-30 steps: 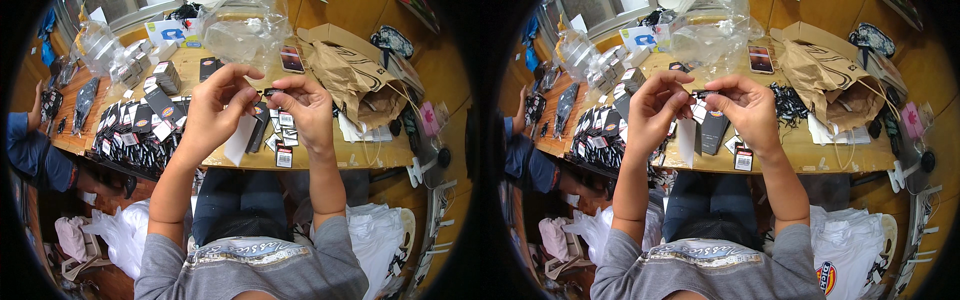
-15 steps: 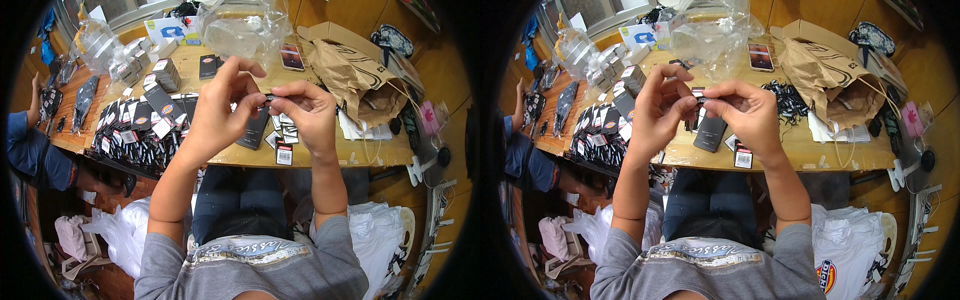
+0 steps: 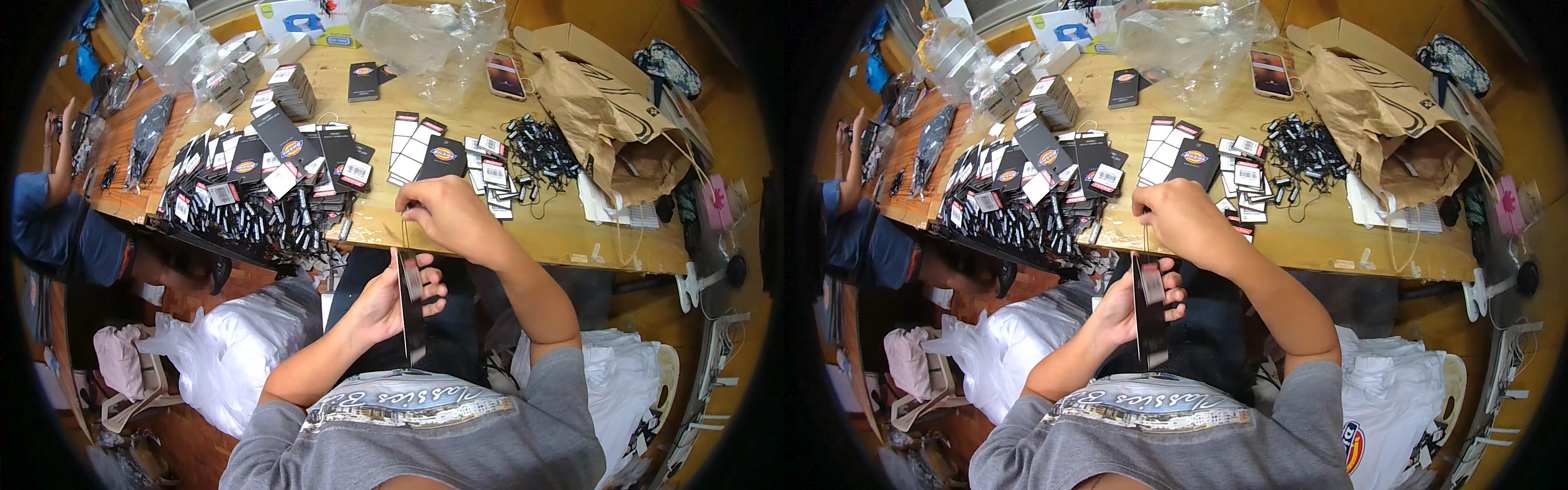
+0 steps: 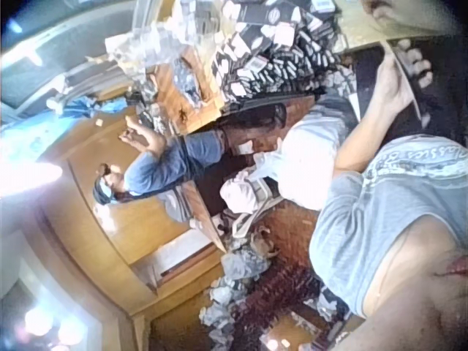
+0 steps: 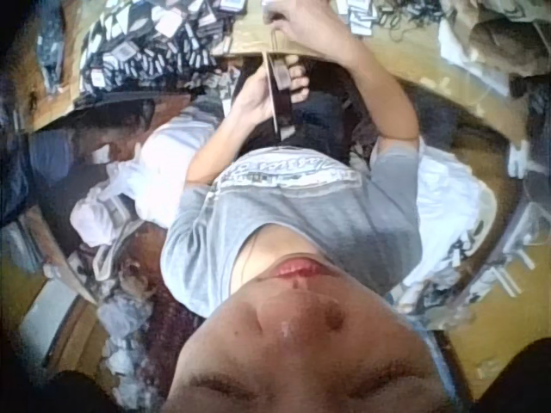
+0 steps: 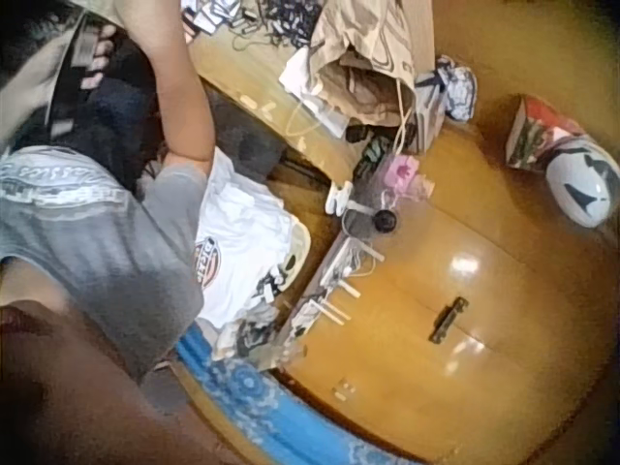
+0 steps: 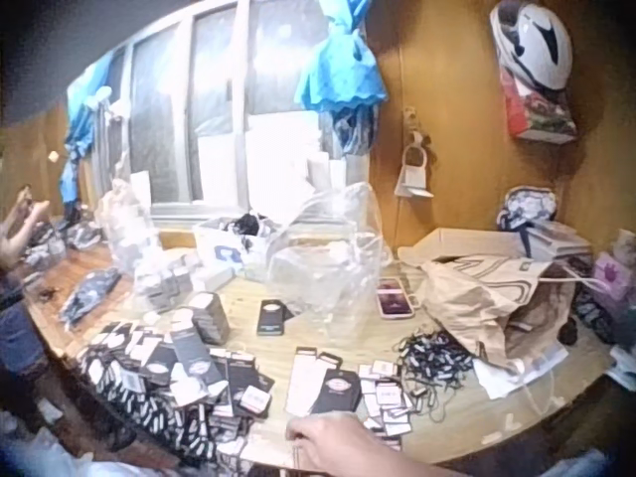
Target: The person sits at a table and repeatedly picks up small black tags and plastic fasteners. They thread the fasteners through the tags and place the assembled items into a pile on the table.
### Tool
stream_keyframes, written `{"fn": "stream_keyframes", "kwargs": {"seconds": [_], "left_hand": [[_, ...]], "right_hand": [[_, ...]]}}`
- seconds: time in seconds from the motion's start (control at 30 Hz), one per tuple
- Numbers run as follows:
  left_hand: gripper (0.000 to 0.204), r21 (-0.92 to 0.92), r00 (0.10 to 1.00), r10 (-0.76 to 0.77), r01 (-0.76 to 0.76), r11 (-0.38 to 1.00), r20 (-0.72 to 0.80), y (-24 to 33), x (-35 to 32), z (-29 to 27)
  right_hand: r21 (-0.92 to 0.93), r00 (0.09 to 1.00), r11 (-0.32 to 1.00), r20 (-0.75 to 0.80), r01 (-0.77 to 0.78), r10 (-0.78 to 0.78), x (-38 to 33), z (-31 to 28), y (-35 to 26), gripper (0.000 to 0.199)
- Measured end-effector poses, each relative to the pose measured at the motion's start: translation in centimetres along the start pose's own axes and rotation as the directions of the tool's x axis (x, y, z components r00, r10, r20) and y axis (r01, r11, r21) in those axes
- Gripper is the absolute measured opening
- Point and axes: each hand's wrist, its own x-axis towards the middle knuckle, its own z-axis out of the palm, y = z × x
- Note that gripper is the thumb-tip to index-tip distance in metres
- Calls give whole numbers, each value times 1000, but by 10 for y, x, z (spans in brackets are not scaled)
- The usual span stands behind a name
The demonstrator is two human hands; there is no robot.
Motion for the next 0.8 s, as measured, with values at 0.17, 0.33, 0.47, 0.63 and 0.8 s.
{"fn": "stream_keyframes", "kwargs": {"seconds": [0.17,0.33,0.47,0.63,0.8], "left_hand": [[23,38,986,67,-62,997,-151,4,-5,-19],[24,40,993,71,-68,997,-91,7,-6,-25],[14,16,996,77,-76,997,-50,6,-3,-29],[10,64,996,59,-55,996,-62,10,-4,-31],[38,384,996,62,-34,923,-61,20,-25,-9]], "right_hand": [[-114,994,993,109,35,-22,14,24,12,3],[-232,992,970,121,73,-46,17,28,15,5],[-382,985,909,104,167,-137,9,35,-2,9],[-483,963,833,132,270,-235,9,43,-8,10],[11,975,985,137,173,-173,8,11,-2,9]]}}
